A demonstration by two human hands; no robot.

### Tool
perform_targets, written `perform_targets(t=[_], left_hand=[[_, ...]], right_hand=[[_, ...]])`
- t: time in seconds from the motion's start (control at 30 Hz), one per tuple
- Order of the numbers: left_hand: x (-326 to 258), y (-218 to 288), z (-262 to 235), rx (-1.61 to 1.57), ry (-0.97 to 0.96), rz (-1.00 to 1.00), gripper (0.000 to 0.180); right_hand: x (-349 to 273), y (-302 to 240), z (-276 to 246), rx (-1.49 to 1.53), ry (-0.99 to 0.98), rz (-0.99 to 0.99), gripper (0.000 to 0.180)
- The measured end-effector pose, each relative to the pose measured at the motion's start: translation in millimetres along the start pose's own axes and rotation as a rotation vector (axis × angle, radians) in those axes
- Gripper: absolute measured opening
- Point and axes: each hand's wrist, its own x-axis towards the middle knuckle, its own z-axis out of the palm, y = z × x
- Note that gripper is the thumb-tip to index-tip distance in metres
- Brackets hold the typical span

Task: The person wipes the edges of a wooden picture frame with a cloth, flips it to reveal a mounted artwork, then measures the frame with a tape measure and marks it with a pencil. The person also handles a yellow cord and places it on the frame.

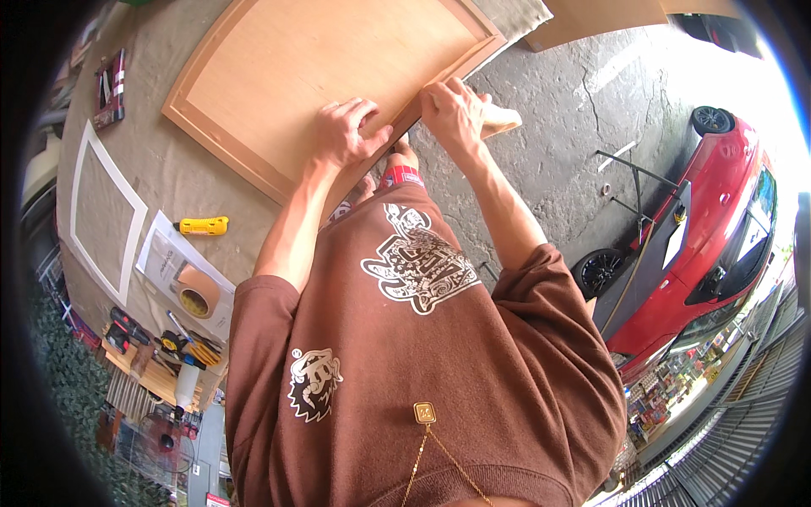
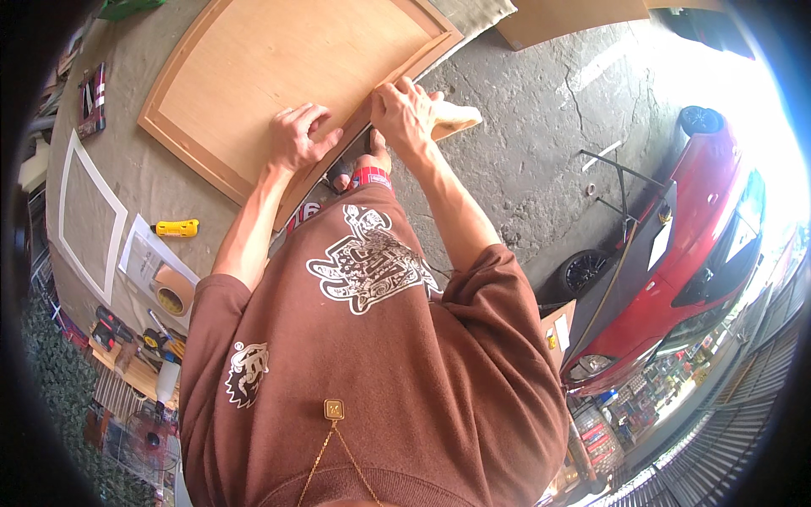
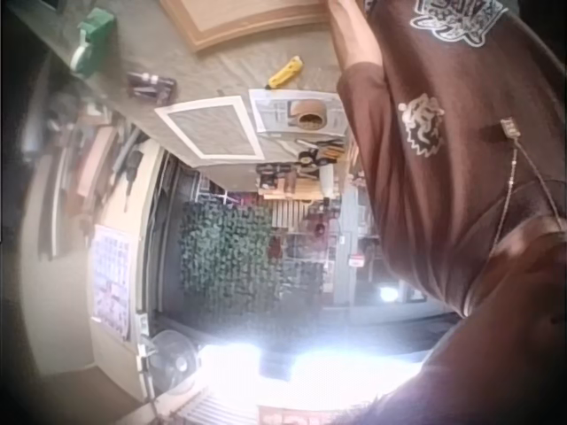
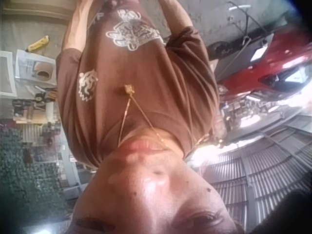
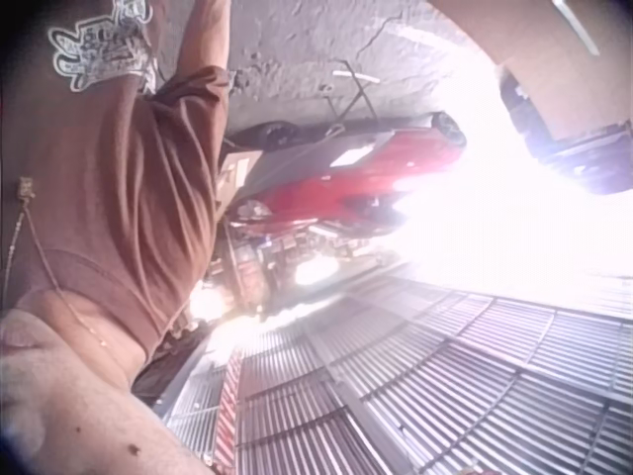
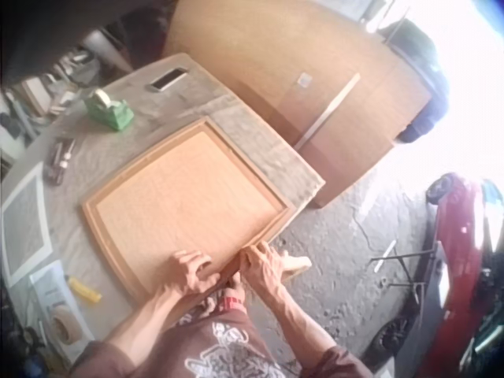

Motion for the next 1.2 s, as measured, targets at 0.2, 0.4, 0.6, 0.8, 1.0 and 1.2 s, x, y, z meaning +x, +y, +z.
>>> perform_targets(t=[0.2, 0.4, 0.6, 0.8, 1.0, 1.2], left_hand=[[0, 0, 0, -0.002, -0.007, -0.021, 0.028], [0, 1, 2, -0.017, 0.046, 0.000, 0.025], [-1, -2, 4, -0.005, 0.062, 0.019, 0.023], [0, -2, 3, 0.006, 0.075, 0.023, 0.022], [-1, -2, 4, 0.008, 0.083, 0.019, 0.024], [-1, -3, 5, 0.014, 0.094, 0.028, 0.025]], right_hand=[[25, 11, -8, 0.134, -0.079, 0.294, 0.014], [35, 14, -12, 0.209, -0.205, 0.442, 0.020], [36, 32, -2, 0.192, -0.102, 0.305, 0.018], [55, 62, 0, 0.152, -0.021, 0.207, 0.020], [76, 80, -7, 0.110, -0.016, 0.223, 0.019], [93, 99, -10, 0.052, -0.018, 0.232, 0.020]])
